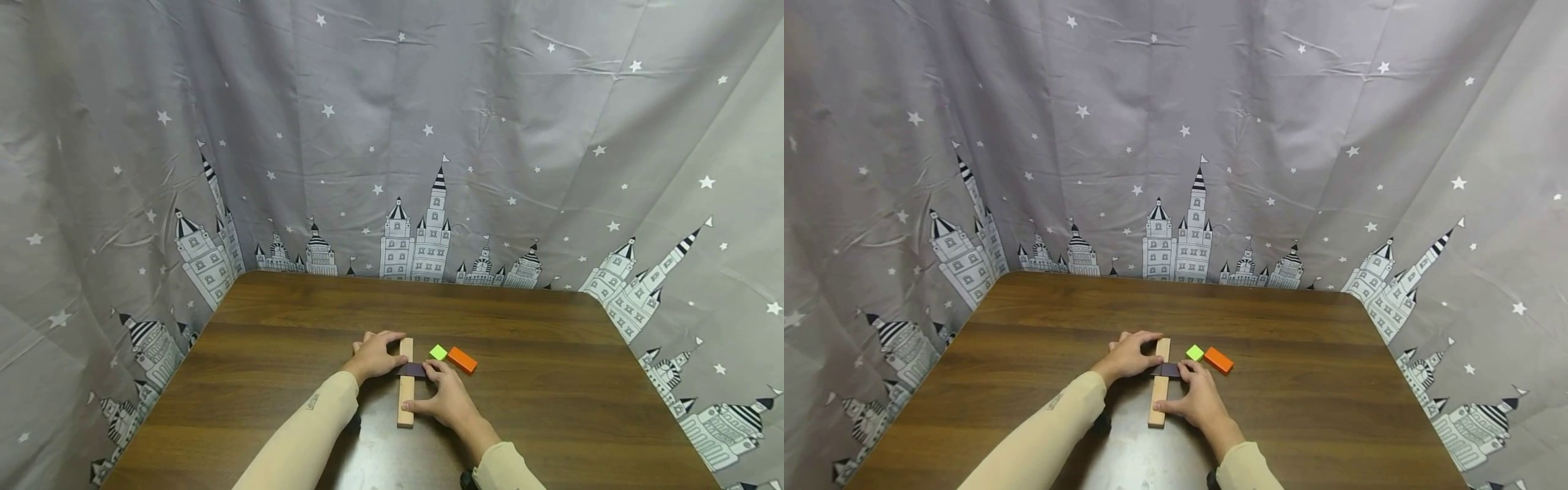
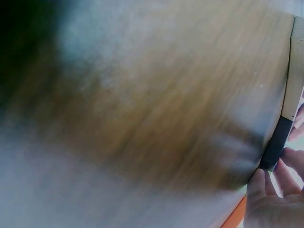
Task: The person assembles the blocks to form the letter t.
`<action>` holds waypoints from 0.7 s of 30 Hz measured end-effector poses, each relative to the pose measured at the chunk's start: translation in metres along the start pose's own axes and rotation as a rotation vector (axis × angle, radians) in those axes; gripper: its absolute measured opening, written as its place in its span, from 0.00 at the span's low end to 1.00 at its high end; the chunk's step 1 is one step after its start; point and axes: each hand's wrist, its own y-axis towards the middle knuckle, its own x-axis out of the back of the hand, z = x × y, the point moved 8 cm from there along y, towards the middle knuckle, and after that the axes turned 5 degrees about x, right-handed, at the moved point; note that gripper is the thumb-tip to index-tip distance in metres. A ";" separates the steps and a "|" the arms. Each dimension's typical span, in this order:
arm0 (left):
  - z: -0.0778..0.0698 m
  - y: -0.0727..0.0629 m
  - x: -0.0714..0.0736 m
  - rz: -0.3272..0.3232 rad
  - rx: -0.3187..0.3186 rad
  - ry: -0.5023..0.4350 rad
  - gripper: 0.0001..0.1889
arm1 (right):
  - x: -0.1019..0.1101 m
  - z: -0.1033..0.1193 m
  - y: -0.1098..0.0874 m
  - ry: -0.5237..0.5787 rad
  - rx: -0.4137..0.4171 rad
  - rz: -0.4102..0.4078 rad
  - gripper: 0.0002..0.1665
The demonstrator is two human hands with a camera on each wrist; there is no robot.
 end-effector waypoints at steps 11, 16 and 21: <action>0.000 -0.004 -0.001 0.031 0.006 0.028 0.30 | 0.000 -0.001 0.000 -0.002 0.007 0.001 0.60; -0.003 -0.006 -0.001 0.032 -0.011 0.023 0.33 | 0.000 -0.001 0.000 0.000 0.012 -0.005 0.60; -0.003 -0.007 0.000 0.022 -0.005 0.037 0.32 | -0.001 0.000 0.001 -0.002 0.021 -0.007 0.60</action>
